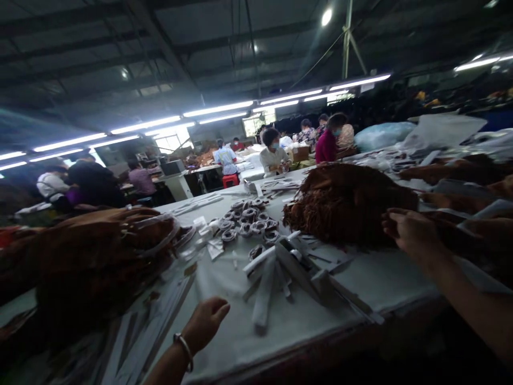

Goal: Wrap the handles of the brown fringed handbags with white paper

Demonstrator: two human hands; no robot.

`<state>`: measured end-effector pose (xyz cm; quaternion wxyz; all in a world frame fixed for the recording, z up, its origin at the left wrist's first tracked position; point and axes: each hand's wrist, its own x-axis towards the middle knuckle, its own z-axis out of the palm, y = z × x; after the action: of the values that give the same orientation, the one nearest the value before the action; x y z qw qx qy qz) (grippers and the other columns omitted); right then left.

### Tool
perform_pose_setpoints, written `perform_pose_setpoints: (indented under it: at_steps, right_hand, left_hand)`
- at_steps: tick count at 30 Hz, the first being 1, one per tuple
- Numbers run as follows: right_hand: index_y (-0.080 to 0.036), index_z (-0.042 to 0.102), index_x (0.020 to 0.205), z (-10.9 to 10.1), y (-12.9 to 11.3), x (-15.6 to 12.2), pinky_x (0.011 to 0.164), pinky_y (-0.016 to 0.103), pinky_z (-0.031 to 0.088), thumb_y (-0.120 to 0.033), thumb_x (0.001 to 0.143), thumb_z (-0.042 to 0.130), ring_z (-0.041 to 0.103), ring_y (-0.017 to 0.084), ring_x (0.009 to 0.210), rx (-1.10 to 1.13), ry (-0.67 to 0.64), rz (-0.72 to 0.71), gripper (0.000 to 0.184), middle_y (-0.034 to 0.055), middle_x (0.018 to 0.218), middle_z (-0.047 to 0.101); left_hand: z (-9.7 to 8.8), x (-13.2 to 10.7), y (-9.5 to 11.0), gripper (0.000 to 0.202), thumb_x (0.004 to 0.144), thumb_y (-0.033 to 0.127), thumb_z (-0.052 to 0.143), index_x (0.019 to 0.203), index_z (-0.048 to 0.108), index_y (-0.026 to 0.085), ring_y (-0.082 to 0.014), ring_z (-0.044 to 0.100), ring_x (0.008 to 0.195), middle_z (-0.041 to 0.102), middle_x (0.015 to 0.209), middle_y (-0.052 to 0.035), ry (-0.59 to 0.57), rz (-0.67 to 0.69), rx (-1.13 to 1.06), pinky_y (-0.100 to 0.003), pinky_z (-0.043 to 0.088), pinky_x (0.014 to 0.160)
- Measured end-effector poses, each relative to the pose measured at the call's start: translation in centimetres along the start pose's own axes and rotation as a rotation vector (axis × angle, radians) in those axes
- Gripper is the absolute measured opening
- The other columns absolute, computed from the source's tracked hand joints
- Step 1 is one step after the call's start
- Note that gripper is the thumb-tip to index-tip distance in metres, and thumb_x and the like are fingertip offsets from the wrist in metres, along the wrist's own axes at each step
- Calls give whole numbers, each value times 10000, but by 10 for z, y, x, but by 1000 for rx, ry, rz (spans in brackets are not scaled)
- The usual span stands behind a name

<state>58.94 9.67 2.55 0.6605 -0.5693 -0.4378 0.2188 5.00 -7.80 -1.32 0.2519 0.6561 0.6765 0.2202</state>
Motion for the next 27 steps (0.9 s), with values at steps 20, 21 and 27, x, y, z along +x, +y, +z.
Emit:
perform_pose_setpoints:
  at_steps: [20, 21, 27]
  right_hand:
    - [-234, 731, 1184, 218, 34, -309, 1069, 444, 425, -298, 851, 619, 539, 322, 1288, -868, -951, -532, 357, 144, 1406, 591]
    - [-213, 733, 1182, 221, 39, -300, 1063, 464, 427, -253, 854, 590, 538, 336, 1287, -892, -929, -524, 360, 163, 1397, 594]
    - [-134, 711, 1227, 220, 77, -281, 1039, 535, 436, -137, 897, 407, 538, 383, 1282, -918, -722, -568, 449, 230, 1380, 591]
  left_hand:
    - [39, -117, -95, 193, 900, 201, 538, 943, 726, 214, -270, 652, 1048, 694, 1061, -130, 223, 248, -24, -408, 557, 955]
    - [37, -116, -96, 196, 903, 198, 529, 916, 723, 214, -265, 654, 1031, 693, 1041, -128, 215, 244, -42, -397, 558, 940]
    - [25, -80, -102, 159, 880, 221, 552, 928, 701, 193, -239, 666, 855, 682, 927, -113, 228, 174, -109, -367, 564, 793]
